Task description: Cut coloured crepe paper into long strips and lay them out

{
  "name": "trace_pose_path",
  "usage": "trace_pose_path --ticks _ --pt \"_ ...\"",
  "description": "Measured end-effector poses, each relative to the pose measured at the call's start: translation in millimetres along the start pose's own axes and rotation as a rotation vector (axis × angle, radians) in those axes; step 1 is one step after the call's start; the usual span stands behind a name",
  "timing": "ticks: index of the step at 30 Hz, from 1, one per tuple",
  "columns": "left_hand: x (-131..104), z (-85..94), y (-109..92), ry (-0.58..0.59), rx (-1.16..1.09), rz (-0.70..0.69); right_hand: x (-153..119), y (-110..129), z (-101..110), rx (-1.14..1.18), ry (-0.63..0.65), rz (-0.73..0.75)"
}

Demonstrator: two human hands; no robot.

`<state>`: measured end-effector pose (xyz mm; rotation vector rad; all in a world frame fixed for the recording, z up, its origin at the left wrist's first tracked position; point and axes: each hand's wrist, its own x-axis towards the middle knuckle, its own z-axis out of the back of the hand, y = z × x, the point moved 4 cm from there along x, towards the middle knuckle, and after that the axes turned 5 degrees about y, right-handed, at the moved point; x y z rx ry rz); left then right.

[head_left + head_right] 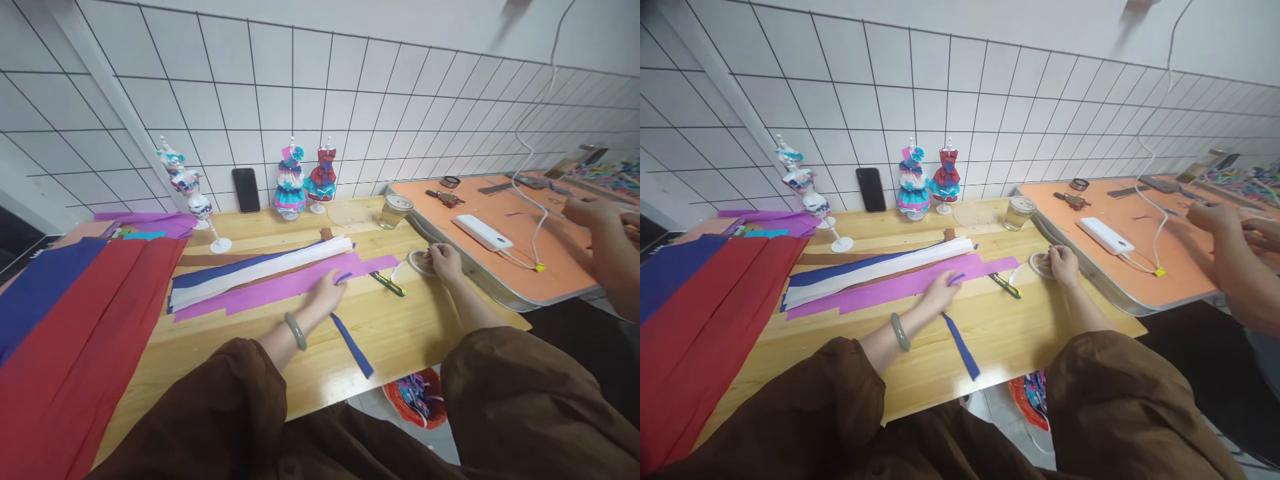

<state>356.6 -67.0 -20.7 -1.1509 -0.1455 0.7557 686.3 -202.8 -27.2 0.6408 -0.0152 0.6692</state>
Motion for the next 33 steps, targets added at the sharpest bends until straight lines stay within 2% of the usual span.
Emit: trace_pose_path --ticks 3,6,9,14,18,22,24,26,28,31,33 --pt "20.3 36.6 13.4 -0.117 0.159 -0.003 -3.2 -0.8 -6.6 -0.018 0.035 0.014" --pt "28.2 61.4 25.3 -0.159 0.317 0.011 -9.7 -3.1 -13.1 -0.087 0.062 0.025" --pt "24.9 69.9 30.5 -0.164 0.441 0.018 -13.3 -8.6 -10.0 -0.142 0.073 0.022" --pt "16.1 72.0 32.5 -0.156 0.565 0.013 -16.2 -19.0 15.5 -0.157 0.046 -0.012" --pt "12.3 81.7 37.9 -0.141 0.617 0.031 -24.1 -7.4 32.6 -0.090 -0.019 -0.015" --pt "0.3 108.3 44.5 -0.152 0.639 0.060 -39.9 31.1 37.0 0.065 -0.037 0.036" --pt "-12.5 127.2 44.9 -0.189 0.544 0.045 -55.6 59.4 34.8 0.184 -0.017 0.080" --pt "-28.8 142.5 43.3 -0.188 0.244 0.014 -79.3 93.5 27.7 0.286 0.039 0.126" --pt "-46.1 146.8 39.8 -0.112 -0.205 -0.003 -110.7 133.1 12.0 0.519 0.190 0.161" --pt "-69.4 134.9 27.6 0.023 -0.751 -0.046 -164.9 197.7 -23.3 0.788 0.416 0.178" --pt "-81.0 123.1 19.7 0.061 -0.952 -0.102 -198.8 237.1 -51.8 0.971 0.559 0.146"
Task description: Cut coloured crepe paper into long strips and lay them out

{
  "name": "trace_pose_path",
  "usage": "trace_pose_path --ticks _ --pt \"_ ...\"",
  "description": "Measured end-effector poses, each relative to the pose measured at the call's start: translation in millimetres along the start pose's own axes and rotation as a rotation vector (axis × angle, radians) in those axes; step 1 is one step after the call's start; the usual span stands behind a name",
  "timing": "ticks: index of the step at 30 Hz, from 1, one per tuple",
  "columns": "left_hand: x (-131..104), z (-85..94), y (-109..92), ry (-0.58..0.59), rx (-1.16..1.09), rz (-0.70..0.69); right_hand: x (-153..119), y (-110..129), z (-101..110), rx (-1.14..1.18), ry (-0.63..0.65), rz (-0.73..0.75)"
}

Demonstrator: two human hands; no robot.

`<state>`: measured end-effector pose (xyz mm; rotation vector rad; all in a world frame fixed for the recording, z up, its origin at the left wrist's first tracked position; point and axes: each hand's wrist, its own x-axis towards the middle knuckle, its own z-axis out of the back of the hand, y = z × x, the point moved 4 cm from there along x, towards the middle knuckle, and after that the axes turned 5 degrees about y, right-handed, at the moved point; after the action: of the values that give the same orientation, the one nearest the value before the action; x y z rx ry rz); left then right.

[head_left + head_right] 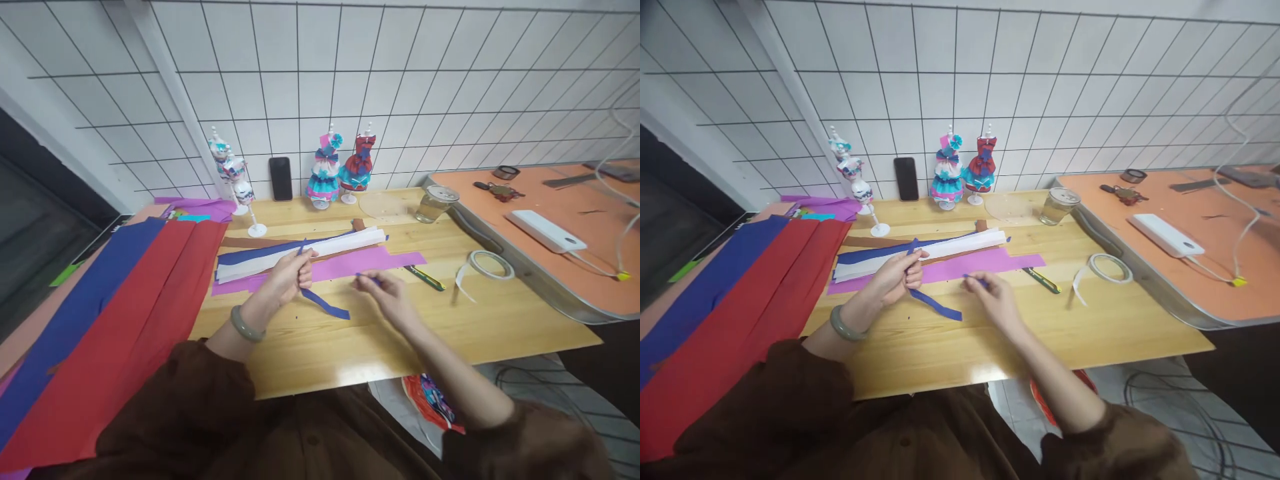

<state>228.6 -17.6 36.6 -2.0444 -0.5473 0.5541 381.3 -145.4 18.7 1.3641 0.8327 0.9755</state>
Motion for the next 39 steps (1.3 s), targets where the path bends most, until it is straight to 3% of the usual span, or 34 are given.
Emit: trace_pose_path --ticks 3,5,7,9,13,15,18,21,25,28,31,35,37,39 --pt "-11.1 -7.3 6.6 -0.017 -0.116 -0.109 -4.8 -13.8 -68.2 0.261 0.140 -0.147" --pt "-18.2 0.3 8.5 -0.099 -0.070 -0.209 -9.5 -19.0 -92.6 0.273 0.203 -0.198" --pt "-26.7 11.9 11.7 -0.178 0.045 -0.248 -14.2 -19.2 -101.3 0.218 0.234 -0.195" --pt "-35.8 20.7 20.5 -0.193 0.108 -0.170 -16.5 -14.0 -101.2 0.078 0.248 -0.114" --pt "-53.0 13.3 48.9 0.031 -0.175 0.149 -14.3 3.9 -102.3 -0.407 0.214 0.250" --pt "-58.2 5.2 57.4 0.098 -0.377 0.235 -13.9 9.4 -111.1 -0.665 0.203 0.418" --pt "-58.0 10.7 58.7 -0.101 -0.565 0.123 -18.8 10.8 -129.9 -0.987 0.239 0.573" --pt "-57.5 29.6 56.4 -0.346 -0.552 -0.009 -31.8 10.6 -144.1 -1.183 0.301 0.649" --pt "-56.4 50.7 52.6 -0.430 -0.528 -0.044 -52.4 13.3 -150.2 -1.233 0.397 0.731" --pt "-56.2 42.1 54.9 -0.346 -0.572 0.020 -57.1 14.6 -146.8 -1.178 0.361 0.774" --pt "-62.3 11.0 64.2 -0.228 -0.617 0.051 -47.9 12.0 -136.5 -1.139 0.230 0.761" --pt "-75.4 -31.5 74.7 0.096 -0.754 0.031 -26.7 6.8 -115.8 -1.116 0.107 0.652" --pt "-78.8 -37.0 74.6 0.195 -0.813 0.079 -22.0 4.2 -112.8 -1.094 0.150 0.606" --pt "-76.2 -29.7 68.2 0.161 -0.824 0.072 -25.7 2.5 -119.3 -1.062 0.216 0.595"
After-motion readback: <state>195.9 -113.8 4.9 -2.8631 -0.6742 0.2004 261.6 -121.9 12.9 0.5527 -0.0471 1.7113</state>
